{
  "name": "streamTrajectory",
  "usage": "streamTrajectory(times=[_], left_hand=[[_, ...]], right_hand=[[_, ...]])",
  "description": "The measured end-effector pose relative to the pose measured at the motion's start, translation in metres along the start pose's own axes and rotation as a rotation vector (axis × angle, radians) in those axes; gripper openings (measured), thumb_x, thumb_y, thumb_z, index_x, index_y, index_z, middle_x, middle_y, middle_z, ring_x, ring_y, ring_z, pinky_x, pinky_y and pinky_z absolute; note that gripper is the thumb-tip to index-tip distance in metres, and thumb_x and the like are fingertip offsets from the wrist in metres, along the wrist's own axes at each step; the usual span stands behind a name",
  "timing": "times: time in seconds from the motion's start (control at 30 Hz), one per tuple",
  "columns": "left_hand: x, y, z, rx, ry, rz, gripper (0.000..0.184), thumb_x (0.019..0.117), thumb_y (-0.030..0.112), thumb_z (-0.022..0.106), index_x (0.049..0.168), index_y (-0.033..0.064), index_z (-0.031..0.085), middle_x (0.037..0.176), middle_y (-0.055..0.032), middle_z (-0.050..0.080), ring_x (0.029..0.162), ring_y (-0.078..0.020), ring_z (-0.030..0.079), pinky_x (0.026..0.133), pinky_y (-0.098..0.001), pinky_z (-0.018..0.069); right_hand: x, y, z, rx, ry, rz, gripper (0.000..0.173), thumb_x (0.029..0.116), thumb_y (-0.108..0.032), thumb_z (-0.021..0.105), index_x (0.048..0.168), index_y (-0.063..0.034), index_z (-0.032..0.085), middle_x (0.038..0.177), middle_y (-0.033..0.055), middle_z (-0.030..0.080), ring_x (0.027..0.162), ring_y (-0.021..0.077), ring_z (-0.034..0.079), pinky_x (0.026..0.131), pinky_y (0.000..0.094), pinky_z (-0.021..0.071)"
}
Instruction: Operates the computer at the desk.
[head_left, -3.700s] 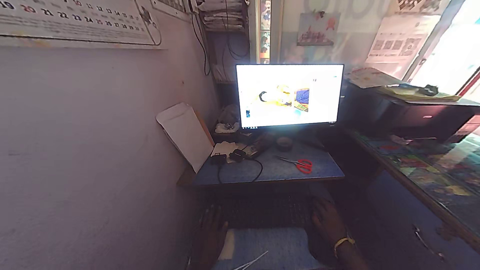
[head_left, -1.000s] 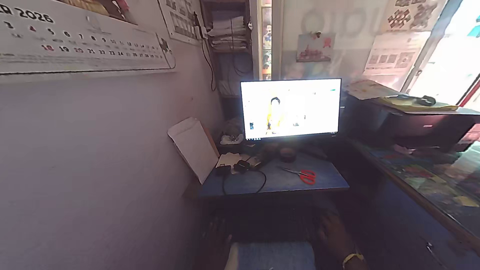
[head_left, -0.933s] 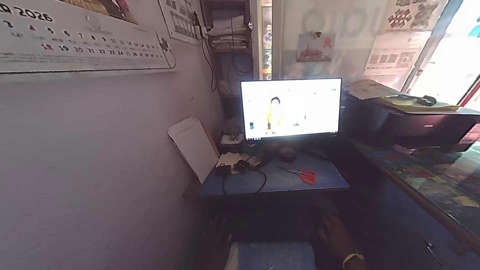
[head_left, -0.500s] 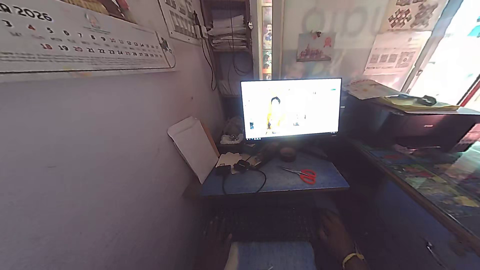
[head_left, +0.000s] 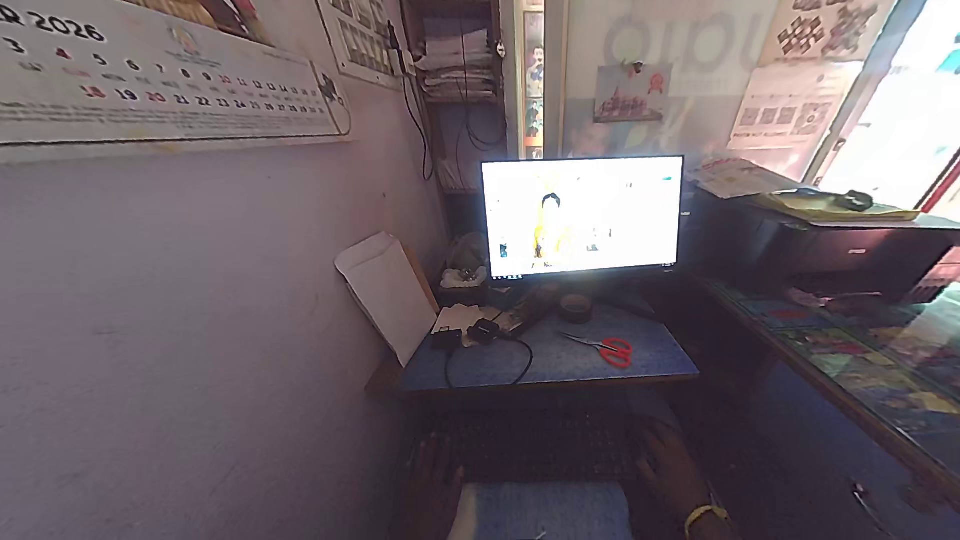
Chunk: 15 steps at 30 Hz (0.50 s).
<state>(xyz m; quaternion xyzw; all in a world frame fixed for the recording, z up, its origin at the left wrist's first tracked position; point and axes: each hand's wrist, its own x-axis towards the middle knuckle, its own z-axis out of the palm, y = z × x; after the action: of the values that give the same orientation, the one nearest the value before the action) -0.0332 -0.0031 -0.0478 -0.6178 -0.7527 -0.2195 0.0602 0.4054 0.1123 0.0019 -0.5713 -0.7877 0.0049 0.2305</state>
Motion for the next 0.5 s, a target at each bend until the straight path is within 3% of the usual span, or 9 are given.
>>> streamTrajectory(times=[0.13,0.3,0.4,0.5], left_hand=[[0.002,0.001,-0.002,0.006,-0.006,0.002,0.068,0.105,0.056,0.029,0.157,0.0131,0.043,0.165,-0.0151,0.035,0.153,-0.0364,0.031,0.123,-0.0598,0.0213],[0.001,0.005,-0.012,-0.032,-0.004,-0.065,0.064,0.1039,0.053,0.038,0.156,0.016,0.044,0.164,-0.0219,0.032,0.154,-0.0405,0.026,0.125,-0.0562,0.022],[0.002,0.016,-0.026,-0.07,-0.038,-0.139,0.062,0.102,0.05,0.046,0.157,0.0207,0.042,0.165,-0.0215,0.029,0.153,-0.0408,0.028,0.121,-0.0574,0.0295],[0.003,0.021,-0.03,-0.057,-0.044,-0.141,0.063,0.1018,0.048,0.048,0.155,0.0136,0.045,0.167,-0.0209,0.026,0.153,-0.0399,0.027,0.122,-0.0557,0.0282]], right_hand=[[0.001,-0.001,-0.001,-0.001,0.005,0.021,0.048,0.0888,-0.028,0.062,0.133,-0.0129,0.069,0.146,0.0149,0.058,0.135,0.0354,0.055,0.112,0.0522,0.045],[0.001,-0.001,-0.001,0.0,-0.033,0.057,0.047,0.0905,-0.03,0.061,0.134,-0.014,0.068,0.148,0.0134,0.057,0.137,0.0345,0.054,0.114,0.0513,0.0435],[0.002,-0.001,-0.001,-0.007,-0.11,0.116,0.05,0.0922,-0.034,0.062,0.138,-0.0152,0.064,0.15,0.0136,0.054,0.139,0.0339,0.051,0.116,0.0511,0.0413],[0.002,-0.002,-0.004,-0.026,-0.127,0.131,0.052,0.0934,-0.034,0.062,0.141,-0.0142,0.062,0.15,0.0148,0.054,0.139,0.0344,0.052,0.115,0.0512,0.0426]])
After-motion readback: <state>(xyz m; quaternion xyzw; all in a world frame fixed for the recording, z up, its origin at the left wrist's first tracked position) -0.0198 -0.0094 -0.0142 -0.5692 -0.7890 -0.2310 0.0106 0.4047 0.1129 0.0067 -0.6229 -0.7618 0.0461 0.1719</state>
